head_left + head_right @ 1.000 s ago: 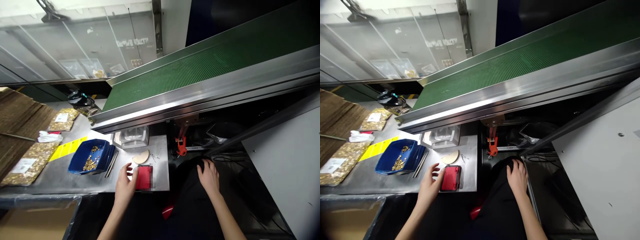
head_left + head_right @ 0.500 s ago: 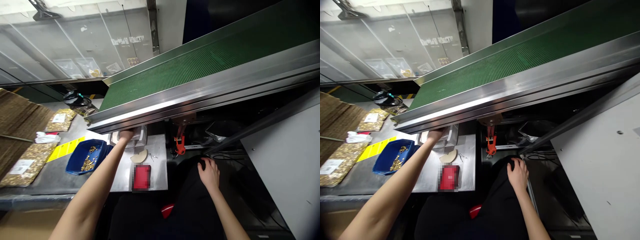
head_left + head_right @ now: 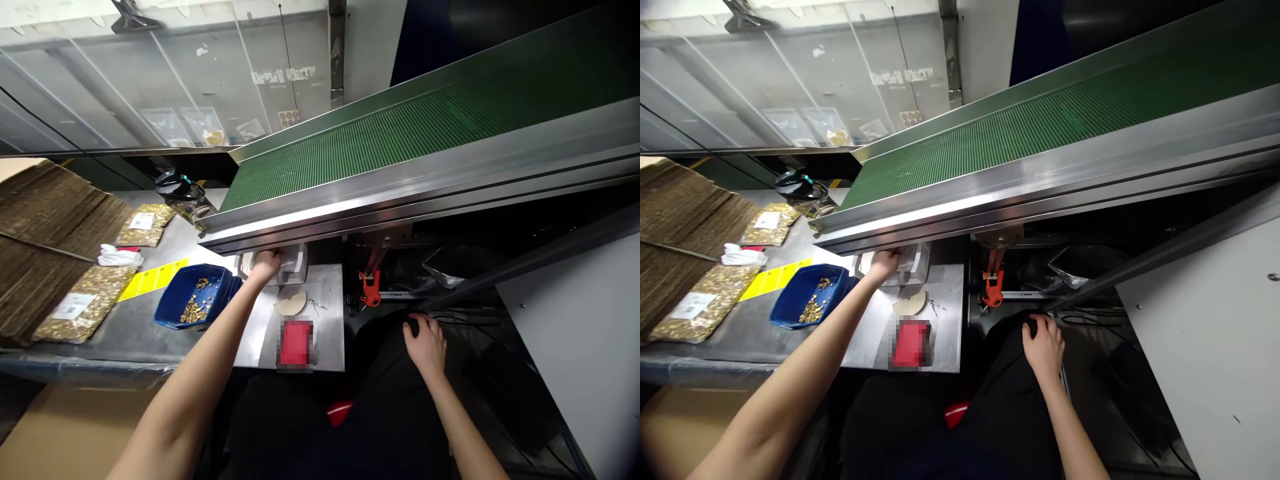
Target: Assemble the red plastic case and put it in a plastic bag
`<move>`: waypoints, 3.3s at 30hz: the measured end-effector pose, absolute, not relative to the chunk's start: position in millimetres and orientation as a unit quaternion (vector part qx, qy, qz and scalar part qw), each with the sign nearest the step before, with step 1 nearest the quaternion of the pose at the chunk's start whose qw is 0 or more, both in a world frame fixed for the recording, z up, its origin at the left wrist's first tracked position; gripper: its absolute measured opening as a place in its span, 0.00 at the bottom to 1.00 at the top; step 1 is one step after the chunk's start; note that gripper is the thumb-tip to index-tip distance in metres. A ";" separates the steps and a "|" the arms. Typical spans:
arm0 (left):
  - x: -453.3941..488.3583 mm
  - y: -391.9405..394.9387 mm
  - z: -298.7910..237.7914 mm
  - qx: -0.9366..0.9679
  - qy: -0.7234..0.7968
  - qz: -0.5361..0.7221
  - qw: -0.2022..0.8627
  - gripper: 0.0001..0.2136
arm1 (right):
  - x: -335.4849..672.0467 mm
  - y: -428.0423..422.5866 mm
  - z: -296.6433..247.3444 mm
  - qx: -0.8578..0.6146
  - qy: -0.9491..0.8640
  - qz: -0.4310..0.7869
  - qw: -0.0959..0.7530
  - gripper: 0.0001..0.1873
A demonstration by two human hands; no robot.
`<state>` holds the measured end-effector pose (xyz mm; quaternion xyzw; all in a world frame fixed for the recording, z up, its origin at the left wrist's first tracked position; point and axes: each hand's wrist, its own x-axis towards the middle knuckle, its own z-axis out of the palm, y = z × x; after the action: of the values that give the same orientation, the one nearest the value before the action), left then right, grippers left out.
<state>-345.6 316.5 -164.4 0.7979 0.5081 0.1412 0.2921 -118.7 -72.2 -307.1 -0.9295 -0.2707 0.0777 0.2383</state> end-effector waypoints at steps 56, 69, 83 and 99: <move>-619.5 -23.9 -193.7 0.664 0.579 0.106 0.461 0.12 | -309.6 -13.6 -194.1 -0.524 -0.078 0.737 0.419 0.20; -551.6 -8.2 -196.8 0.657 0.589 0.112 0.457 0.28 | -327.3 -16.0 -182.9 -0.604 -0.052 0.529 0.594 0.20; -493.0 1.2 -177.0 0.807 0.475 0.180 0.301 0.18 | -311.3 -98.5 -146.2 -0.741 -0.571 0.321 0.148 0.08; -456.2 -8.6 -175.8 0.832 0.389 0.230 0.322 0.07 | -304.7 -84.3 -161.9 -0.754 -0.406 0.425 0.291 0.14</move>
<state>-456.2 -8.6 -175.8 0.8318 0.3887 0.2304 0.3225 -304.7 -84.3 -161.9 -0.7545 -0.4061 0.4254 0.2913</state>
